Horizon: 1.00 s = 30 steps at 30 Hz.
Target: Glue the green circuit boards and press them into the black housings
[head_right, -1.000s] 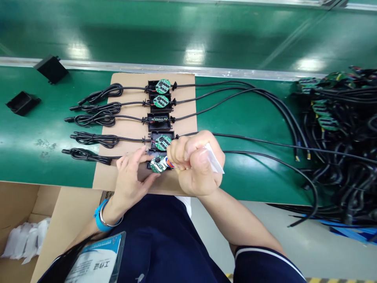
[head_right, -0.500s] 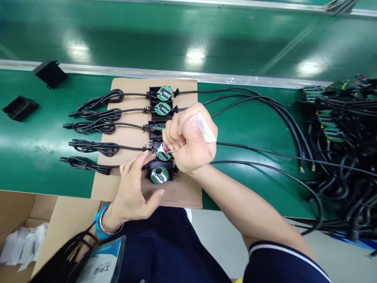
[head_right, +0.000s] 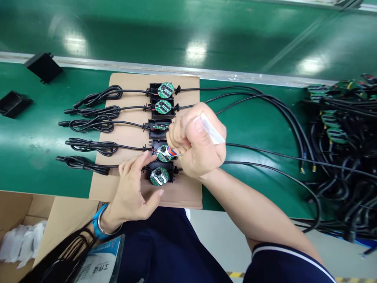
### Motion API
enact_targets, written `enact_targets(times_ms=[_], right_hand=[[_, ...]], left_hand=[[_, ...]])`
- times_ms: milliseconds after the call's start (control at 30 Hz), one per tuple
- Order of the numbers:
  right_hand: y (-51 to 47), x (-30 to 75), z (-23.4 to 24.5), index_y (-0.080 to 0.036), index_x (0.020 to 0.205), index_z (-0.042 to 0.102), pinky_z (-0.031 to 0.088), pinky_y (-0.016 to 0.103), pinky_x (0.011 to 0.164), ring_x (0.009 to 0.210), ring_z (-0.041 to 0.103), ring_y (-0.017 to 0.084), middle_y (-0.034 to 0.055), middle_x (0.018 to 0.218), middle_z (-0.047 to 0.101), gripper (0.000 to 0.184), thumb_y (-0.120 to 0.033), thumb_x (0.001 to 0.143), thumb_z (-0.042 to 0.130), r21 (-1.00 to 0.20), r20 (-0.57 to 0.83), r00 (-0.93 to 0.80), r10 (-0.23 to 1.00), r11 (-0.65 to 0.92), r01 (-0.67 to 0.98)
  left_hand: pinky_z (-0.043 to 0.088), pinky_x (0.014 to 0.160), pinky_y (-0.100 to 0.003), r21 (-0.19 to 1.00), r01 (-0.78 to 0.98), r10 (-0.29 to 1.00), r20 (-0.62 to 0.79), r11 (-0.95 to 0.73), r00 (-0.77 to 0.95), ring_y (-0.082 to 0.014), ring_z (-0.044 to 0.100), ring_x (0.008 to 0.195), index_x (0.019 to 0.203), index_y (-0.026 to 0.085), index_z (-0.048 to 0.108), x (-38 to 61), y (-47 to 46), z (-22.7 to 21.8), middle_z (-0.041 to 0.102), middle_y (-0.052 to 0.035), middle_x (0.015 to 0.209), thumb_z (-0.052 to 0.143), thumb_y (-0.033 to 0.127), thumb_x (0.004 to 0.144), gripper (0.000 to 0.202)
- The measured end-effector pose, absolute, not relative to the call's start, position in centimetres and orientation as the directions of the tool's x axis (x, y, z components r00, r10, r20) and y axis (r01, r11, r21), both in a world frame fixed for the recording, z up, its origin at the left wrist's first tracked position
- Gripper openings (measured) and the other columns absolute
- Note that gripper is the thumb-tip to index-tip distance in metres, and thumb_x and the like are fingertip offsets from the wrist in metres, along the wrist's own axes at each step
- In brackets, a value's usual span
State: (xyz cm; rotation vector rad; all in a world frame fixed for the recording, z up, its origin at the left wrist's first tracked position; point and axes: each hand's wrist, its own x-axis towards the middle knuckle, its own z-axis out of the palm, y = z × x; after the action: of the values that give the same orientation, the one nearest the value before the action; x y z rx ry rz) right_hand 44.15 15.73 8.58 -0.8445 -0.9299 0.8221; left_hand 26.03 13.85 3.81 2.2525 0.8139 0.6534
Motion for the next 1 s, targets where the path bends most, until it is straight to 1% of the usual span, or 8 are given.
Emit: enact_targets(times_ms=[133, 233, 367, 500, 700, 900, 1000], right_hand=[[15.1, 44.3, 8.6, -0.022, 0.066, 0.044, 0.022, 0.023, 0.036, 0.038, 0.022, 0.007, -0.0067, 0.048, 0.024, 0.036, -0.042, 0.090, 0.061, -0.874, 0.326, 0.341, 0.882, 0.419, -0.246], [14.8, 44.5, 8.6, -0.021, 0.067, 0.046, 0.022, 0.023, 0.037, 0.038, 0.023, 0.007, -0.0062, 0.049, 0.024, 0.033, -0.040, 0.092, 0.059, -0.869, 0.315, 0.336, 0.887, 0.412, -0.273], [14.6, 45.0, 8.7, -0.021, 0.068, 0.049, 0.021, 0.024, 0.036, 0.038, 0.022, 0.008, -0.0058, 0.049, 0.024, 0.030, -0.038, 0.092, 0.058, -0.872, 0.300, 0.348, 0.888, 0.403, -0.278], [14.9, 45.4, 8.7, -0.021, 0.067, 0.050, 0.019, 0.024, 0.035, 0.037, 0.022, 0.008, -0.0058, 0.048, 0.023, 0.030, -0.037, 0.091, 0.059, -0.869, 0.304, 0.367, 0.879, 0.414, -0.272], [15.9, 45.5, 8.4, -0.021, 0.066, 0.048, 0.020, 0.023, 0.035, 0.037, 0.023, 0.008, -0.0057, 0.048, 0.023, 0.033, -0.038, 0.092, 0.058, -0.859, 0.334, 0.344, 0.878, 0.434, -0.273], [16.8, 45.3, 8.2, -0.021, 0.066, 0.048, 0.019, 0.021, 0.034, 0.037, 0.021, 0.008, -0.0057, 0.049, 0.022, 0.031, -0.034, 0.093, 0.056, -0.825, 0.362, 0.340, 0.868, 0.468, -0.316], [17.2, 45.2, 7.9, -0.021, 0.066, 0.047, 0.019, 0.021, 0.033, 0.037, 0.020, 0.007, -0.0058, 0.049, 0.021, 0.032, -0.035, 0.094, 0.054, -0.819, 0.354, 0.347, 0.868, 0.467, -0.334]], left_hand=[[0.031, 0.103, -0.047, 0.700, 0.392, 0.695, 0.208, -0.597, 0.688, -0.0316, 0.048, 0.125, 0.150, 0.016, 0.019, 26.2, 13.9, 3.9, 0.056, -0.0138, 0.138, 0.070, 0.033, 0.073, 0.095], [0.031, 0.103, -0.047, 0.681, 0.397, 0.692, 0.227, -0.616, 0.685, -0.0319, 0.049, 0.125, 0.150, 0.015, 0.020, 26.3, 14.0, 3.9, 0.056, -0.0150, 0.138, 0.073, 0.036, 0.072, 0.096], [0.033, 0.105, -0.048, 0.646, 0.417, 0.692, 0.249, -0.640, 0.677, -0.0324, 0.047, 0.127, 0.149, 0.012, 0.023, 26.3, 13.8, 3.7, 0.054, -0.0176, 0.138, 0.074, 0.038, 0.074, 0.094], [0.031, 0.110, -0.048, 0.631, 0.423, 0.700, 0.282, -0.650, 0.657, -0.0326, 0.045, 0.130, 0.147, 0.008, 0.028, 26.3, 13.3, 3.4, 0.052, -0.0193, 0.138, 0.074, 0.040, 0.075, 0.091], [0.030, 0.114, -0.048, 0.628, 0.417, 0.696, 0.292, -0.657, 0.656, -0.0324, 0.041, 0.133, 0.147, 0.006, 0.030, 26.1, 12.8, 3.2, 0.049, -0.0197, 0.140, 0.072, 0.038, 0.077, 0.088], [0.032, 0.113, -0.047, 0.626, 0.423, 0.694, 0.280, -0.656, 0.663, -0.0314, 0.041, 0.133, 0.148, 0.007, 0.029, 26.0, 12.9, 3.1, 0.050, -0.0191, 0.140, 0.071, 0.035, 0.080, 0.085], [0.032, 0.113, -0.048, 0.627, 0.428, 0.697, 0.270, -0.651, 0.665, -0.0316, 0.041, 0.133, 0.148, 0.008, 0.028, 26.0, 12.9, 2.9, 0.049, -0.0189, 0.140, 0.071, 0.035, 0.081, 0.085]])
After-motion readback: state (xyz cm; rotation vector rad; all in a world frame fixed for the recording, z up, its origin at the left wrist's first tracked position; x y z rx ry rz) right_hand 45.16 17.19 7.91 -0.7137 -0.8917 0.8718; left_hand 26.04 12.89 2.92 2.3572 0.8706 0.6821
